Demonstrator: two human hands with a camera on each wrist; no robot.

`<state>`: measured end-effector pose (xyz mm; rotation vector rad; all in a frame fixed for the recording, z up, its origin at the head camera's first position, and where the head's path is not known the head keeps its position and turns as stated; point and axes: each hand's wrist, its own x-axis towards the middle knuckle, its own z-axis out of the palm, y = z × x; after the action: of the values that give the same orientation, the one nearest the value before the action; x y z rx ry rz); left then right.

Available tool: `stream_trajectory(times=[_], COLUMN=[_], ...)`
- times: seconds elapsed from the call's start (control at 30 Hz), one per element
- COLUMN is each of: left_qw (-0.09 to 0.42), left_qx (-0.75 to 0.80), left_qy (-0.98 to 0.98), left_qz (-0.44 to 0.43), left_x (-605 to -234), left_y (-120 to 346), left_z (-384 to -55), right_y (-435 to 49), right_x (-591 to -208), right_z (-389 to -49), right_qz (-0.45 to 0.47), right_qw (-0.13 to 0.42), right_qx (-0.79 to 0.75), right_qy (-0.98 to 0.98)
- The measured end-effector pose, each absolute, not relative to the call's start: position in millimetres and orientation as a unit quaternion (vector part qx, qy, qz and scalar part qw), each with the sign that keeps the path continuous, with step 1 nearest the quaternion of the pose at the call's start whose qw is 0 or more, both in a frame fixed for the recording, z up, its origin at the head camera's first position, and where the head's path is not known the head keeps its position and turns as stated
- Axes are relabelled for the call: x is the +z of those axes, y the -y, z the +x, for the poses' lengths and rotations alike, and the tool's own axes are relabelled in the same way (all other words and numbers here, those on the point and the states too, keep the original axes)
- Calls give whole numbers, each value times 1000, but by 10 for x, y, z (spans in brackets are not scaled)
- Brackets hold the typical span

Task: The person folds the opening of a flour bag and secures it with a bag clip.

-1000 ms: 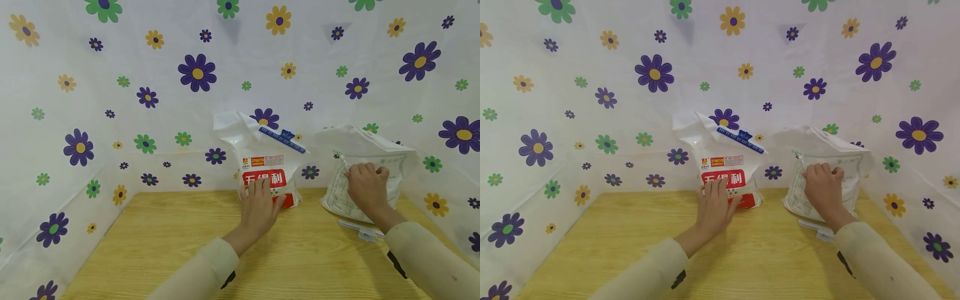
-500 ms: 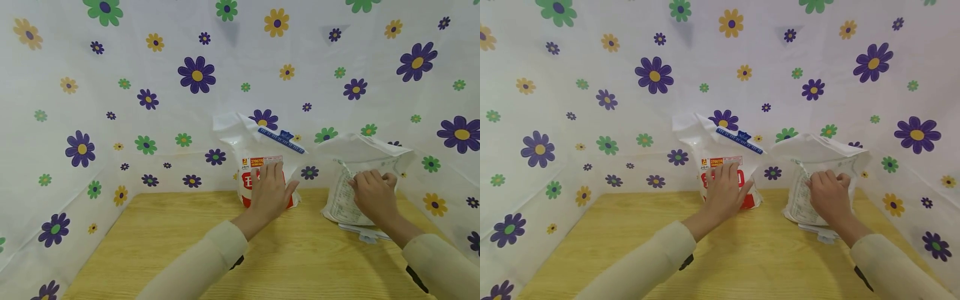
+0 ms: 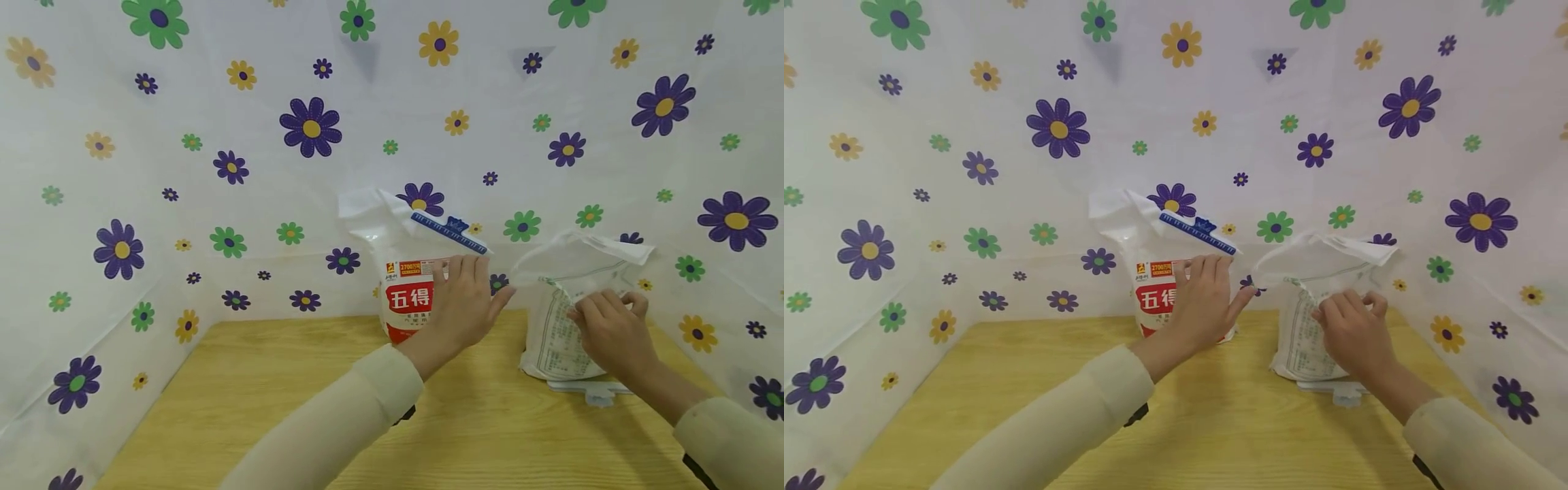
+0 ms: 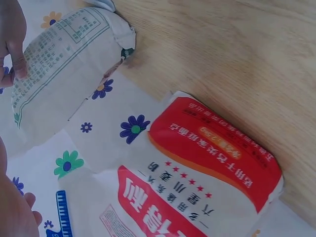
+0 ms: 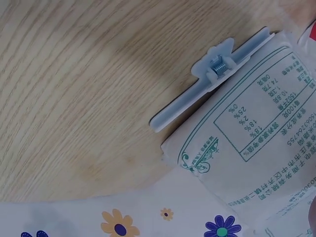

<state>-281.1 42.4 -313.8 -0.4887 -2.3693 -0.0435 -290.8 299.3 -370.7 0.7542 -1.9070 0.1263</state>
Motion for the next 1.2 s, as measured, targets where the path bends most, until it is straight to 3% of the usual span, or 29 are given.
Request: stream_trajectory(times=[0.3,0.57,0.87,1.2], left_qw=[351,372,407,414], left_qx=[-4,11,35,38], left_qy=[908,901,883,875], left_qz=[-229,-224,-231,-249], left_x=[-3044,-2951,-2933,-2845], left_y=[-608,-602,-494,-415], left_z=[-2903,-2933,-2876,-2774], right_y=[-3058,-3415,-3682,-3631], right_x=[-3706,-3694,-3773,-3841], right_z=[-2930,-2924,-2938,-3001], right_qz=[338,237,98,59], right_qw=[538,515,435,373], right_qx=[64,82,89,100], right_qy=[769,820,891,920])
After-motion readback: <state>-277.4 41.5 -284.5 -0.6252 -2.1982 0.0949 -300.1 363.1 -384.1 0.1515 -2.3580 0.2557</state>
